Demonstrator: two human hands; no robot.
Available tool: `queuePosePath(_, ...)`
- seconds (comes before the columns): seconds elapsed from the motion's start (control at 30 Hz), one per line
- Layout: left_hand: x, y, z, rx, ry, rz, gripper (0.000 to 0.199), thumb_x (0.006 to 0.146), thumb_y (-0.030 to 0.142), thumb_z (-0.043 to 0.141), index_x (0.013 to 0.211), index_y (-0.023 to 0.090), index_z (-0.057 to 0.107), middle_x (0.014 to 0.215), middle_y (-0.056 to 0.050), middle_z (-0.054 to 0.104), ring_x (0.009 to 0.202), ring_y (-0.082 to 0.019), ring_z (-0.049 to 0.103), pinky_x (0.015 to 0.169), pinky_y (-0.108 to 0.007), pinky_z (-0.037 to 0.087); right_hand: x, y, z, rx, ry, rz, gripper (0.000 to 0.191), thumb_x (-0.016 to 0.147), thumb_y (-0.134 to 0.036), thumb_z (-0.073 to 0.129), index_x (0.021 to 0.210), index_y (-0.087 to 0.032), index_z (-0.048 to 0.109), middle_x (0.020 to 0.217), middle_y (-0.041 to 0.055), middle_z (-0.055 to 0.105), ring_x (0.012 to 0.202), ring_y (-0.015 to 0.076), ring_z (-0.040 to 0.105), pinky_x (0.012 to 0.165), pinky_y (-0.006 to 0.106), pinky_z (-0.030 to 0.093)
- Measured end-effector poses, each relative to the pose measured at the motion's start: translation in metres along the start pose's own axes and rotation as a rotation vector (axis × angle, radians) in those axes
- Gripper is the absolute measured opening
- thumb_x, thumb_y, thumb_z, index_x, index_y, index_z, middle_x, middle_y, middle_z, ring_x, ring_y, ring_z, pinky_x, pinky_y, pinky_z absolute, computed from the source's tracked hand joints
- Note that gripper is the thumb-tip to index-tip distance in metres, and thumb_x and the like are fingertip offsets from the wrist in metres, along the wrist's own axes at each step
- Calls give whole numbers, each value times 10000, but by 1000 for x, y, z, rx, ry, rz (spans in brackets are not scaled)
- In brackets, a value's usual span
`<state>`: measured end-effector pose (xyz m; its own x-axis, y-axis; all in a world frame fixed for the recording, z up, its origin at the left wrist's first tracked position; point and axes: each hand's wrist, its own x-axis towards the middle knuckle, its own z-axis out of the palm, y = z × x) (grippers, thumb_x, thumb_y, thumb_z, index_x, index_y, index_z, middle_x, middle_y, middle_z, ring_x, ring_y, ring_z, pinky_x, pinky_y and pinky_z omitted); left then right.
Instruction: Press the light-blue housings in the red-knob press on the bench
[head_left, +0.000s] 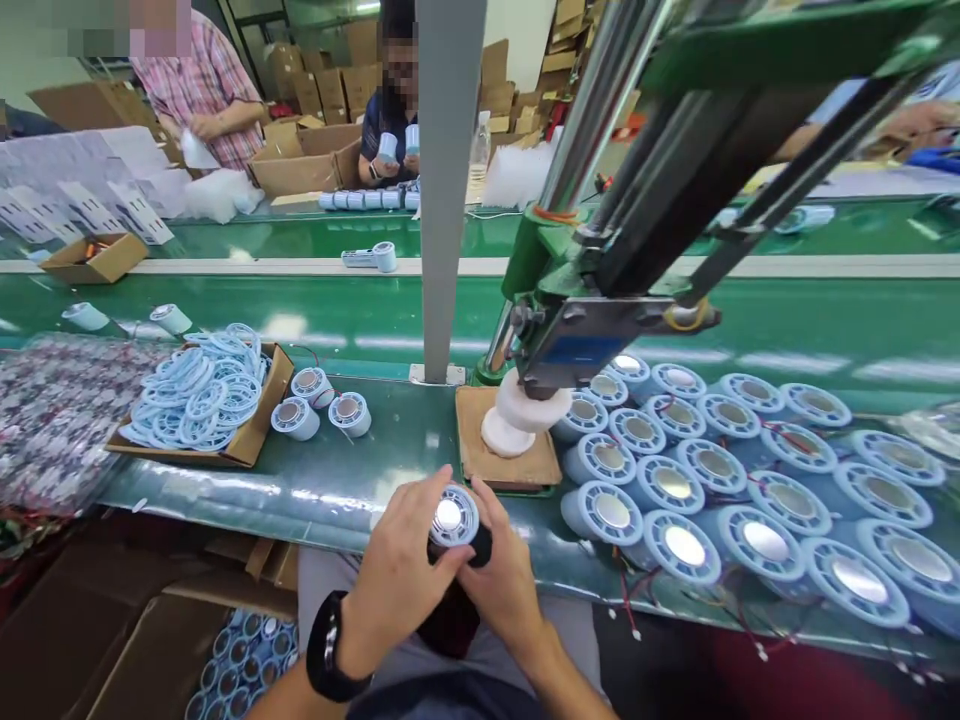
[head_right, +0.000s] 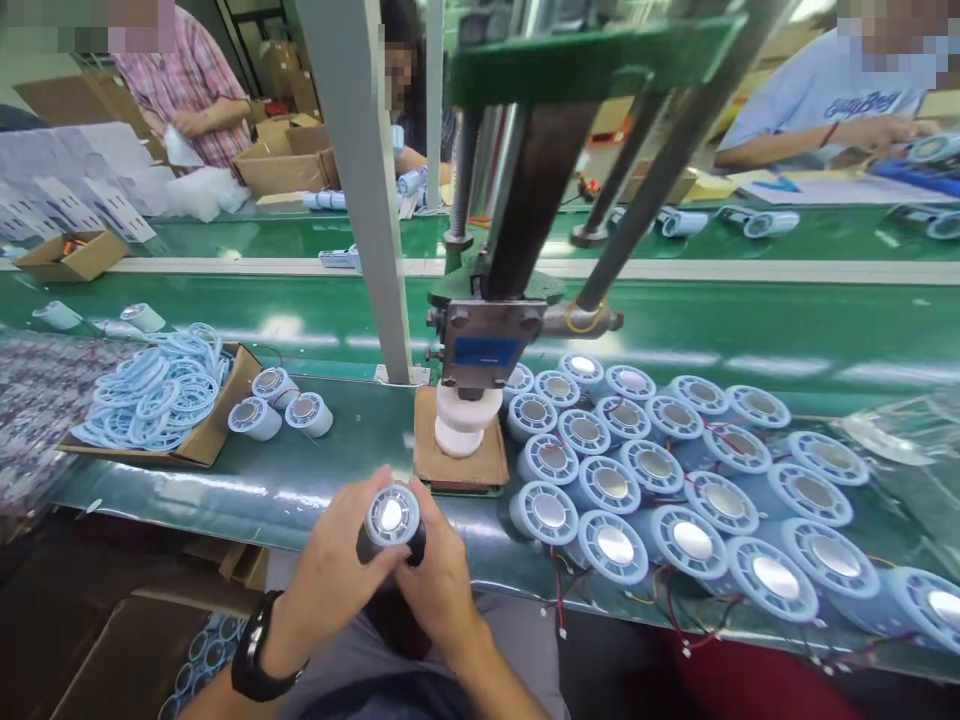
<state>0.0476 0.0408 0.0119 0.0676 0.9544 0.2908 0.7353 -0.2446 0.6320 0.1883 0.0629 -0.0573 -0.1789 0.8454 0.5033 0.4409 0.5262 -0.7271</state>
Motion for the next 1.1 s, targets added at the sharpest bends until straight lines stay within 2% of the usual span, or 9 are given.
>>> queuePosePath(0.27,-10,0,14,-131,142,-205,628,762,157,658,1360,245,489,1285,-86,629,1180,-258,610,1040,-419,493,4,-6,0,124,-34,48,809,840,-155,628,1539,-240,229,1278,67,628,1147,170,648,979,297,558)
queuePosePath(0.47,-13,8,30,-226,297,-287,658,798,180,617,1419,222,405,1291,-120,607,1203,-262,590,1033,-426,488,6,-8,2,67,-60,7,558,860,-212,614,1406,-165,508,1306,134,598,1180,227,626,1000,359,554)
queuePosePath(0.57,-17,9,39,-257,311,-290,671,829,188,588,1456,220,350,1346,-129,564,1260,-259,549,1056,-430,472,5,-7,5,6,-85,-12,540,872,-206,585,1404,-154,513,1298,147,598,1176,237,624,998,392,556)
queuePosePath(0.63,-21,8,46,-259,298,-282,612,858,209,553,1443,198,375,1381,-146,534,1295,-265,521,1076,-441,454,5,-6,0,-66,-142,-14,539,870,-184,564,1405,-151,510,1321,144,584,1207,246,604,1008,409,549)
queuePosePath(0.73,-22,2,49,-264,279,-297,533,864,250,531,1382,154,450,1368,-167,555,1277,-284,538,1073,-468,447,19,-14,-30,-154,-397,-58,621,808,-118,582,1421,-154,491,1366,127,554,1240,251,584,1026,416,541)
queuePosePath(0.83,-7,-5,37,-293,226,-314,503,795,271,605,1278,145,546,1236,-141,660,1144,-280,627,1015,-450,490,70,-47,-94,-234,-438,-193,648,772,-142,666,1400,-193,516,1361,99,564,1245,251,580,1057,420,520)
queuePosePath(0.97,45,-2,9,-327,196,-253,467,701,259,706,1154,163,643,1080,-82,735,982,-245,688,936,-387,530,192,-121,-193,-395,160,-429,452,872,-185,596,1313,-91,568,1330,123,578,1312,233,518,1128,426,400)
queuePosePath(1.03,74,6,1,-350,196,-181,454,693,236,719,1137,161,661,1061,-73,741,959,-230,691,918,-362,533,257,-149,-225,-441,363,-406,529,934,-305,353,1231,102,512,1386,208,494,1340,234,458,1030,339,405)
queuePosePath(1.1,95,15,0,-371,173,-140,448,688,220,736,1127,160,673,1034,-68,746,934,-223,693,895,-346,535,307,-162,-238,-366,296,-305,784,825,-307,-47,1063,252,448,1330,276,470,1208,186,536,812,220,434)
